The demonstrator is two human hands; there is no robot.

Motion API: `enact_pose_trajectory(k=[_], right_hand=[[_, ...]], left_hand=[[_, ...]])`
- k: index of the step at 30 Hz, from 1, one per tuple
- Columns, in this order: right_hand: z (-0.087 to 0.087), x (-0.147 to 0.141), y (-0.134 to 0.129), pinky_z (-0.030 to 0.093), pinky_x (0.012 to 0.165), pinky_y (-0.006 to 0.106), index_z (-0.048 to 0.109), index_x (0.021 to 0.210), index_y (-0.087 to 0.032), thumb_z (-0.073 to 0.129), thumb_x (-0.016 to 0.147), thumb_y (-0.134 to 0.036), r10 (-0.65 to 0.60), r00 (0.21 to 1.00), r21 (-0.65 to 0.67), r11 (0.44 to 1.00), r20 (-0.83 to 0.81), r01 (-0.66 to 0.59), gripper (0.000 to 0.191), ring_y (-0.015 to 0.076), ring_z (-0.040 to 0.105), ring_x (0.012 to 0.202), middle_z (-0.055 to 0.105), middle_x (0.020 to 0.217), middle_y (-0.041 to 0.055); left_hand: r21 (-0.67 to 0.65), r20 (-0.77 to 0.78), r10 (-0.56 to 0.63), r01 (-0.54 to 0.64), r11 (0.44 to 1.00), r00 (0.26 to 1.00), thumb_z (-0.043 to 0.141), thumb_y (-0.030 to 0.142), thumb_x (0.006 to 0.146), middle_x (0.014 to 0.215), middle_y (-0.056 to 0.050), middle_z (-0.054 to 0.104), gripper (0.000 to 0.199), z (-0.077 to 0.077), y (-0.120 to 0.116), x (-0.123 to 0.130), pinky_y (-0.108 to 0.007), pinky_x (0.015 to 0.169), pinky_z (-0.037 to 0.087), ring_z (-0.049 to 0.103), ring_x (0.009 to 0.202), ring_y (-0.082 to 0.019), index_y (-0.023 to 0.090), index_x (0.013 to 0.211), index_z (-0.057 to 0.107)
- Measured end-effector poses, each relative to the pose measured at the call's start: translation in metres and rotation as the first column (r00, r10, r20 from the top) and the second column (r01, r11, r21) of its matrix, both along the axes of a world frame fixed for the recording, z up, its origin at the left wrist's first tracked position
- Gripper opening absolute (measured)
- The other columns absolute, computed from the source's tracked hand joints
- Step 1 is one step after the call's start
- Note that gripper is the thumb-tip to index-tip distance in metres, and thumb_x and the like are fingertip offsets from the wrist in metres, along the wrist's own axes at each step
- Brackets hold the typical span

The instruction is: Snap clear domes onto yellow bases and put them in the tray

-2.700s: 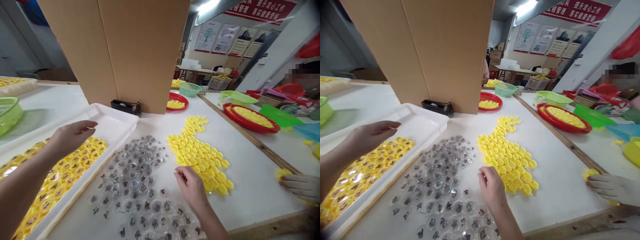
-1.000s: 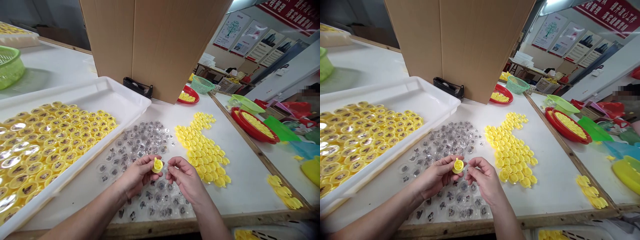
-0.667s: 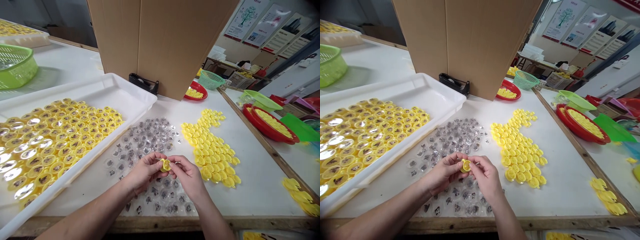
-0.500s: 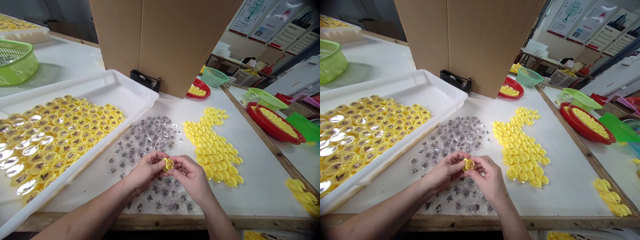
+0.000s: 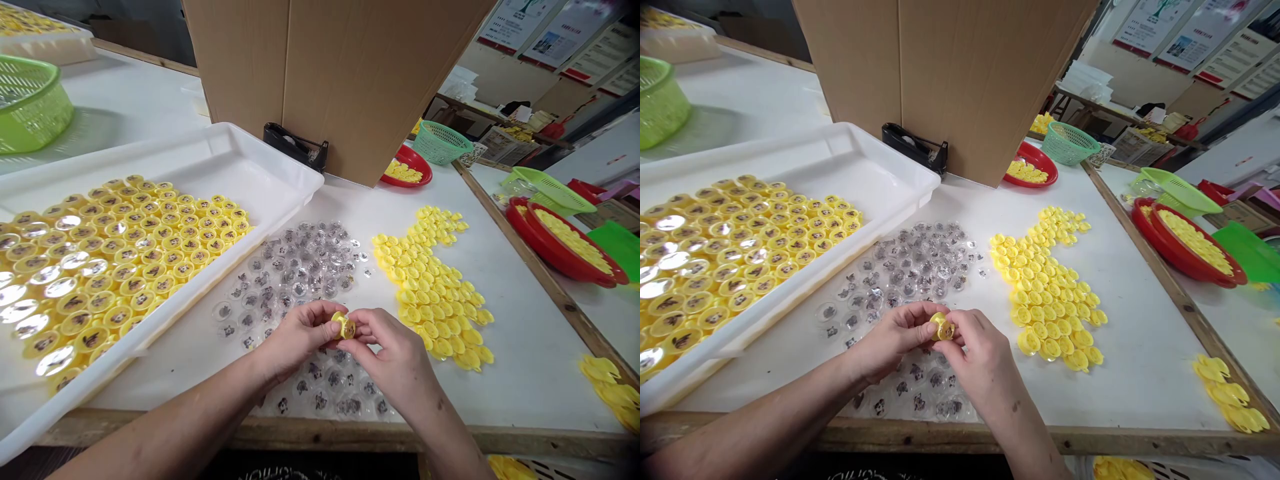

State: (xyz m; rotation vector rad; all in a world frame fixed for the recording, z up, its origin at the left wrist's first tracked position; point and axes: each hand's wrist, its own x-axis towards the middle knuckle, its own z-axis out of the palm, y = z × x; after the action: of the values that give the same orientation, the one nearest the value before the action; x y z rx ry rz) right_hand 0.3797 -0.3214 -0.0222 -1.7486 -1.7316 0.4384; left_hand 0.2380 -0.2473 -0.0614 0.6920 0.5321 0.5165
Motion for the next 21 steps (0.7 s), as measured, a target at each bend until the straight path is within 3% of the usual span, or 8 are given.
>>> enact_pose_trajectory(k=[5,13,21], right_hand=[[-0.0022,-0.0021,-0.0027,0.054,0.064,0.029,0.057,0.095,-0.019,0.063,0.077,-0.01,0.009,0.99,0.11,0.994,0.14,-0.025,0.021,0.0169,0.064,0.074,0.061,0.085,0.0038],[0.0021,-0.0079,-0.002,0.053,0.073,0.025,0.058,0.098,-0.019,0.061,0.08,-0.008,-0.007,0.99,0.24,0.97,0.141,-0.028,0.021,0.014,0.063,0.082,0.063,0.091,0.0041],[0.0003,-0.0084,-0.0014,0.053,0.079,0.027,0.058,0.102,-0.022,0.061,0.08,-0.008,-0.02,0.985,0.294,0.955,0.172,-0.032,0.027,0.0155,0.063,0.089,0.064,0.097,0.0048]], left_hand=[[-0.005,0.03,0.019,-0.018,1.0,0.999,0.079,0.027,0.064,0.078,-0.002,0.065,0.036,0.0004,0.0008,0.0,-0.021,0.062,0.043,0.056,0.064,-0.008,0.013,0.094,0.067],[-0.025,0.078,0.056,-0.055,0.998,0.995,0.078,0.018,0.066,0.083,-0.001,0.071,0.032,0.0039,0.0006,-0.0025,-0.021,0.072,0.048,0.062,0.071,-0.008,0.017,0.096,0.069],[-0.003,0.111,0.07,-0.07,0.998,0.991,0.075,0.017,0.069,0.084,-0.002,0.07,0.028,0.0014,0.0025,-0.0037,-0.022,0.072,0.048,0.063,0.073,-0.01,0.017,0.096,0.069]])
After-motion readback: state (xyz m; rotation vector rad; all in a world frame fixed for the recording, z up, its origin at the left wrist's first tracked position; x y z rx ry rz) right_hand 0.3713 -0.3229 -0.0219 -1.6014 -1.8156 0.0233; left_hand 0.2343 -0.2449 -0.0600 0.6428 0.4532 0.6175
